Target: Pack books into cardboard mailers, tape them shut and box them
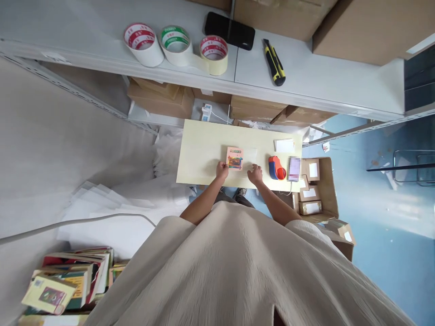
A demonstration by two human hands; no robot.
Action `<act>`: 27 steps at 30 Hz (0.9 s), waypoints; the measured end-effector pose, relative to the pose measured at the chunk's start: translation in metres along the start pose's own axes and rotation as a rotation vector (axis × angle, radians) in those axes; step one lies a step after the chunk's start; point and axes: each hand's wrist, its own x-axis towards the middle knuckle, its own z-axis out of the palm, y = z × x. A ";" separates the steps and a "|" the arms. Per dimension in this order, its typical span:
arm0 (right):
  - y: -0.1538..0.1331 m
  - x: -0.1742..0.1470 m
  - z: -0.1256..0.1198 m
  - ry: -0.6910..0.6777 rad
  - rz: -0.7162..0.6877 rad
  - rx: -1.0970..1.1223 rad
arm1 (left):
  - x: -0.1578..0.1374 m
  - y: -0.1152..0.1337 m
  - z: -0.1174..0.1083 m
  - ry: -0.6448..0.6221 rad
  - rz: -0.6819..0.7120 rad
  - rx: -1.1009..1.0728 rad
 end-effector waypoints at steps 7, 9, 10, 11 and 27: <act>0.017 0.016 0.008 0.055 0.109 0.263 | -0.002 -0.004 0.003 0.026 -0.260 0.081; 0.019 0.020 0.009 0.057 0.137 0.319 | -0.005 0.000 0.000 0.017 -0.268 0.168; 0.019 0.022 0.009 0.062 0.152 0.345 | -0.007 0.001 -0.002 0.016 -0.264 0.211; 0.020 0.025 0.009 0.071 0.169 0.370 | -0.009 0.003 -0.003 0.015 -0.256 0.250; 0.011 0.030 -0.005 0.025 0.159 0.490 | -0.024 0.002 -0.003 0.024 -0.010 0.360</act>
